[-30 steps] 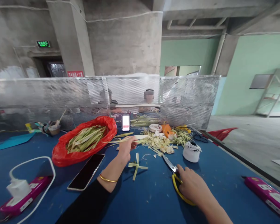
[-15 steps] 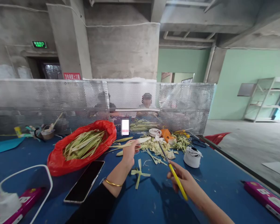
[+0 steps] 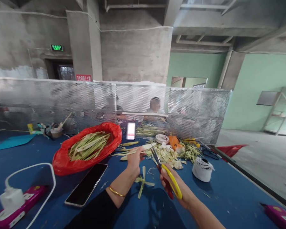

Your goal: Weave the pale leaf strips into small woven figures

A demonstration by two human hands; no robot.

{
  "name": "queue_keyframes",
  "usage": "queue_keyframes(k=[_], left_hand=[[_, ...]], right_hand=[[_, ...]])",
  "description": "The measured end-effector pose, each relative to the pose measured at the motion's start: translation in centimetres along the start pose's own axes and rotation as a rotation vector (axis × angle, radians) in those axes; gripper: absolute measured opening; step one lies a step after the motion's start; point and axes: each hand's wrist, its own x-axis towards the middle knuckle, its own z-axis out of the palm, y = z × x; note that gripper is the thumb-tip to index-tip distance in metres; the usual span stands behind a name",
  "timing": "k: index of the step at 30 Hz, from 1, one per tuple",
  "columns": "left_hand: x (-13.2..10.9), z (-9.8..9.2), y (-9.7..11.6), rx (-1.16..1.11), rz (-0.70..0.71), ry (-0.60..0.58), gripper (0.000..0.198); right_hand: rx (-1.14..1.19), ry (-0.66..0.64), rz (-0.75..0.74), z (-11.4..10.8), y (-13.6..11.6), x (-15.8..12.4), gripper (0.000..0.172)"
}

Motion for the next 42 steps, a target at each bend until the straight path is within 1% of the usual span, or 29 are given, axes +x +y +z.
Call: queue_keyframes(k=[3,8,13,17,20,23,26,28,30,32,34,36,38,40,41,42], left_hand=[[-0.4,0.2,-0.8,0.029,-0.054,-0.023,0.016],[-0.7,0.3,-1.7,0.065,-0.103,-0.049,0.011],[-0.8,0.4,-2.0,0.077,-0.131,-0.052,0.012],[-0.7,0.5,-1.6,0.097,-0.155,-0.043,0.010],[-0.7,0.4,-1.0,0.135,-0.163,-0.043,0.007],[-0.9,0.3,-0.2,0.196,-0.158,-0.077,0.008],[-1.4,0.3,0.3,0.269,-0.129,-0.162,0.012],[-1.8,0.4,0.6,0.328,-0.111,-0.242,0.014],[-2.0,0.4,0.9,0.394,-0.100,-0.327,0.013],[-2.2,0.5,1.3,0.462,-0.078,-0.419,0.012],[-2.4,0.6,1.9,0.526,-0.047,-0.519,0.012],[-3.0,0.6,2.3,0.581,-0.022,-0.619,0.012],[-3.9,0.8,2.6,0.623,-0.019,-0.698,0.011],[-4.9,0.8,2.6,0.665,-0.050,-0.774,0.010],[-5.4,0.9,2.5,0.695,-0.089,-0.842,0.010],[-5.9,0.8,2.3,0.727,-0.152,-0.936,0.009]], right_hand=[[-0.054,0.019,0.024,-0.2,0.2,0.5,0.053],[-0.134,0.107,0.050,-0.2,0.8,1.6,0.057],[-0.183,0.148,0.042,0.3,1.2,1.9,0.053],[-0.274,0.188,0.018,0.5,1.1,1.8,0.047],[-0.411,0.249,-0.002,-0.3,0.6,1.8,0.043],[-0.602,0.346,-0.054,-2.1,0.1,1.7,0.034],[-0.740,0.449,-0.098,-4.0,-0.1,1.7,0.025],[-0.772,0.479,-0.105,-4.8,-0.1,1.9,0.022],[-0.754,0.468,-0.112,-5.1,-0.2,2.2,0.023],[-0.706,0.433,-0.122,-5.0,-0.4,2.5,0.032],[-0.585,0.388,-0.142,-4.5,-0.7,2.6,0.047],[-0.360,0.345,-0.176,-3.8,-1.2,2.3,0.056],[-0.116,0.294,-0.219,-3.1,-1.6,1.7,0.058],[0.027,0.242,-0.246,-2.5,-2.1,1.1,0.057],[0.061,0.215,-0.250,-2.2,-2.4,0.8,0.057],[0.086,0.186,-0.248,-2.0,-2.6,0.5,0.058]])
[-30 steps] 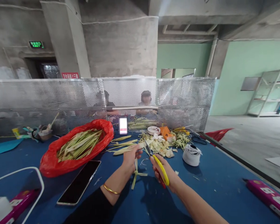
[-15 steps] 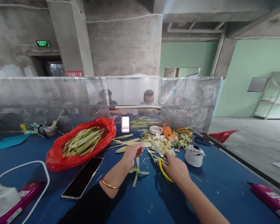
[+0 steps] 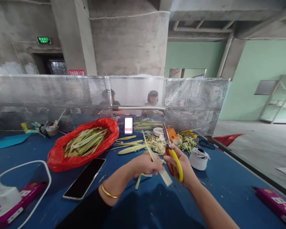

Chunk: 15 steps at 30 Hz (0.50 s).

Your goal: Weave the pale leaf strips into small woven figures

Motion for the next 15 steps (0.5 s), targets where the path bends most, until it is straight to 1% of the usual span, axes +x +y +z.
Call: queue_keyframes(k=[2,3,6,9,10,12,14,15], left_hand=[[-0.2,0.8,-0.3,-0.005,-0.073,-0.196,0.008],[-0.2,1.1,-0.5,-0.012,-0.114,-0.272,0.007],[0.0,1.8,-1.1,-0.003,-0.203,-0.394,0.006],[0.2,1.9,-1.4,0.019,-0.193,-0.486,0.008],[0.2,1.8,-1.5,0.015,-0.191,-0.504,0.008],[0.2,1.7,-1.5,-0.008,-0.197,-0.497,0.008],[0.3,1.7,-1.5,-0.051,-0.195,-0.429,0.009],[0.4,1.9,-1.6,-0.085,-0.180,-0.363,0.013]], right_hand=[[0.032,-0.069,0.014,0.3,-0.4,-0.4,0.058],[0.042,-0.107,0.018,0.4,-0.5,-0.6,0.057],[0.038,-0.195,0.046,0.7,-0.4,-0.8,0.053],[0.014,-0.206,0.076,1.0,0.1,-0.8,0.050],[0.011,-0.188,0.073,1.1,0.2,-0.8,0.050],[0.013,-0.129,0.056,1.1,0.3,-0.7,0.050],[0.024,-0.056,0.043,1.1,0.4,-0.6,0.051],[0.029,-0.024,0.040,1.1,0.5,-0.6,0.052]])
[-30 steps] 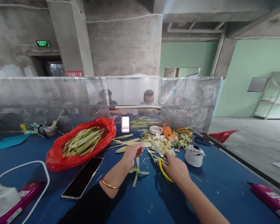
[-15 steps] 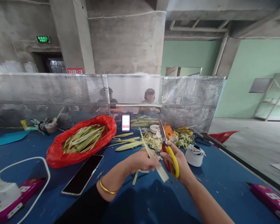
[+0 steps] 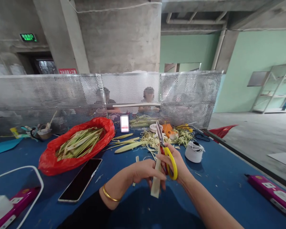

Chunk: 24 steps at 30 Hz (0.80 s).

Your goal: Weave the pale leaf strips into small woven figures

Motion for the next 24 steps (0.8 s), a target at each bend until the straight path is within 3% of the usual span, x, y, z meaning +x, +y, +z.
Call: queue_keyframes(k=[5,8,15,20,24], left_hand=[[1.2,0.1,-0.1,-0.161,0.128,0.515,0.018],[1.2,-0.9,0.3,-0.181,0.153,0.641,0.018],[0.0,-3.4,1.2,-0.309,0.142,0.710,0.018],[0.2,-4.1,0.9,-0.397,0.119,0.712,0.030],[0.3,-4.3,0.7,-0.391,0.100,0.642,0.036]], right_hand=[[-0.065,0.159,-0.068,-0.9,0.0,0.8,0.056],[-0.185,0.222,-0.066,-2.3,-0.5,1.6,0.058],[-0.587,0.008,-0.133,-5.9,-0.8,2.3,0.051],[-0.657,-0.100,-0.106,-6.5,0.1,2.4,0.046],[-0.740,-0.133,-0.136,-6.6,0.2,2.4,0.041]])
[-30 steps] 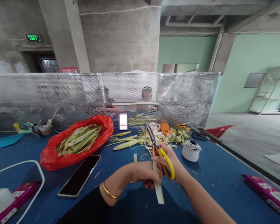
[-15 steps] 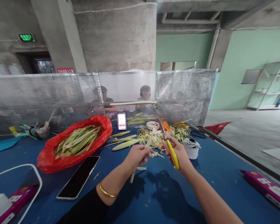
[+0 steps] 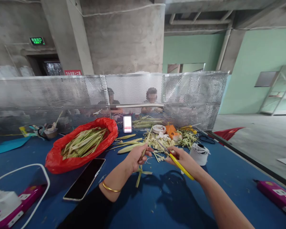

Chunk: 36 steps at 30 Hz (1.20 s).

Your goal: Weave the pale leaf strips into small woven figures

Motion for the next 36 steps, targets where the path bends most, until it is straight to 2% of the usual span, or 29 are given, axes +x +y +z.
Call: queue_keyframes(k=[7,13,18,22,24,31,34,36], left_hand=[[-0.2,0.2,-0.4,0.130,-0.025,-0.091,0.039],[-0.2,0.3,-0.5,0.200,-0.027,-0.091,0.040],[-0.3,0.4,-0.4,0.191,-0.036,-0.068,0.039],[-0.8,0.6,-0.1,0.110,-0.009,-0.017,0.028],[-1.2,0.7,0.3,0.034,0.026,0.022,0.023],[-3.1,1.6,1.3,-0.234,0.044,0.052,0.018],[-4.2,2.2,1.2,-0.304,0.039,0.103,0.017],[-4.9,2.3,0.6,-0.313,0.058,0.141,0.019]], right_hand=[[-0.112,-0.021,0.044,-0.2,-1.0,0.0,0.035],[-0.163,-0.029,0.035,-0.1,-1.5,-0.1,0.025],[-0.319,-0.012,0.058,-0.5,-1.8,-0.1,0.030],[-0.750,0.088,0.114,-0.6,-2.0,-0.2,0.033],[-0.900,0.084,0.142,-0.4,-1.6,-0.2,0.035],[-1.049,-0.065,0.135,0.2,0.0,-0.6,0.022],[-1.083,-0.029,0.079,0.8,-1.2,-0.8,0.022],[-1.014,0.055,-0.090,1.9,-2.5,-1.2,0.032]])
